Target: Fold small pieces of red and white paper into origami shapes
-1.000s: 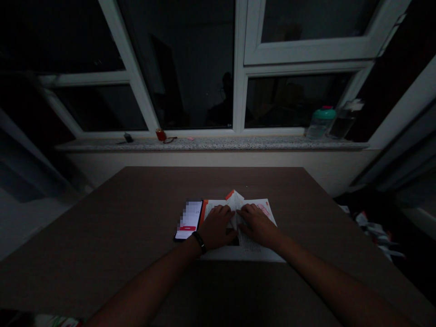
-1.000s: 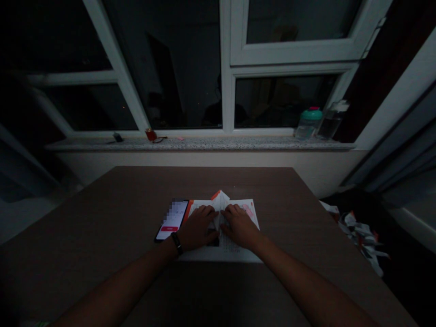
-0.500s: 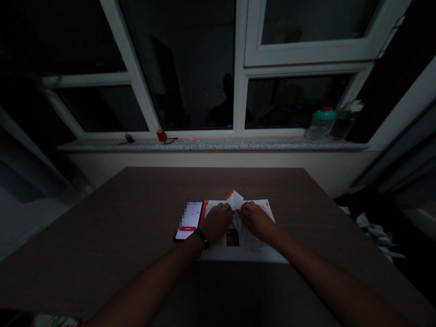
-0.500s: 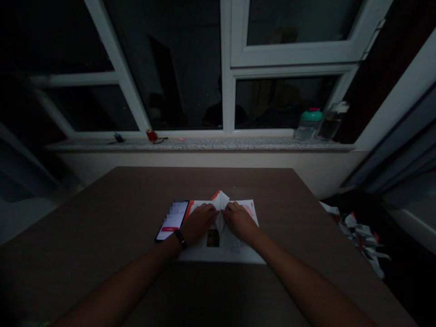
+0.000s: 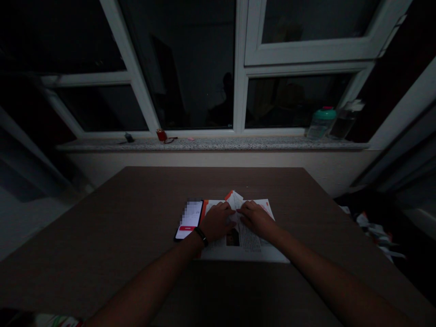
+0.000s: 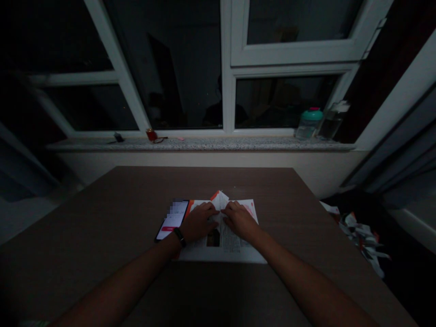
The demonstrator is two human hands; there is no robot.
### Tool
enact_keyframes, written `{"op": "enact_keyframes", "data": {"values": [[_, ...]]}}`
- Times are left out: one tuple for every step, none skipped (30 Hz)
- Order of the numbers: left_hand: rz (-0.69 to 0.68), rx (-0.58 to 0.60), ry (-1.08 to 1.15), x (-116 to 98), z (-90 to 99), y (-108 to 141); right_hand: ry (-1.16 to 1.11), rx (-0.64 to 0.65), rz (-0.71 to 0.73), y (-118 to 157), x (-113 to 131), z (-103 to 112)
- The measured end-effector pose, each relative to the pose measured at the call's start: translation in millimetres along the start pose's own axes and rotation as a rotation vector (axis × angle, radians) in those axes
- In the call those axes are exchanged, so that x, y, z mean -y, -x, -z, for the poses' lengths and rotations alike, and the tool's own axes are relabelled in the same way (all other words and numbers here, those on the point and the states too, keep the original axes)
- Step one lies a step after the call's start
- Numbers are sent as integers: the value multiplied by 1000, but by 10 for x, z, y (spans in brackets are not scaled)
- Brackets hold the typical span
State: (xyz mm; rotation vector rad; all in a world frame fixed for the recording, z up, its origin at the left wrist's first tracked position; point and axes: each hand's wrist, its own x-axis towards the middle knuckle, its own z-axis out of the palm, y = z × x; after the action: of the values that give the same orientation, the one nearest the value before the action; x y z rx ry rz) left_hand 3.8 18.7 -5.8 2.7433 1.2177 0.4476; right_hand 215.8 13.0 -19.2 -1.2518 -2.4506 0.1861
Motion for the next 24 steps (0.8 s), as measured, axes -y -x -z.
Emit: {"op": "enact_keyframes", "data": {"values": [[-5,5,-7,-4,2,4,-1,0,9,8,-7,-4],[-8,11,-13,-8,5,9,-2,2,17,15,-14,-8],[-11,14,-19,-14,9,14,-3,6,24,22,-21,-13],[-15,16,-26,-21,14,21,-3,12,29,29,-27,-17],[-19,19,-33,-29,21,29,-3,20,33,36,-32,-19],[-23,21,-41,-37,27,38,-2,27,35,43,-35,-20],[-27,24,-48,-47,33,47,-3,31,38,50,-35,-18],[-32,27,-54,-56,38,56,-6,33,41,58,-34,-15],[-38,27,-58,-64,43,65,-10,34,44,65,-30,-9],[-44,25,-61,-71,46,72,-16,35,45,73,-24,-2],[-50,21,-63,-76,48,79,-21,36,46,80,-17,7],[-57,16,-65,-81,50,85,-25,39,46,88,-8,16],[-65,13,-67,-84,51,90,-30,41,45,95,1,27],[-72,10,-69,-87,52,94,-35,44,43,102,10,39],[-80,10,-70,-88,54,99,-41,50,44,109,19,52],[-87,11,-70,-89,55,104,-50,55,47,116,27,66],[-92,13,-68,-90,58,109,-58,60,50,123,33,79],[-97,15,-66,-90,60,114,-67,64,53,130,37,91],[-100,19,-64,-91,63,120,-74,67,56,137,39,102],[-101,21,-61,-91,66,125,-80,66,58,144,40,110],[-100,23,-58,-91,69,130,-83,60,58,149,40,116],[-97,23,-54,-91,71,134,-85,54,60,152,39,117],[-93,24,-53,-89,71,136,-87,47,63,152,37,115],[-87,24,-53,-87,69,136,-85,39,65,148,34,109]]}}
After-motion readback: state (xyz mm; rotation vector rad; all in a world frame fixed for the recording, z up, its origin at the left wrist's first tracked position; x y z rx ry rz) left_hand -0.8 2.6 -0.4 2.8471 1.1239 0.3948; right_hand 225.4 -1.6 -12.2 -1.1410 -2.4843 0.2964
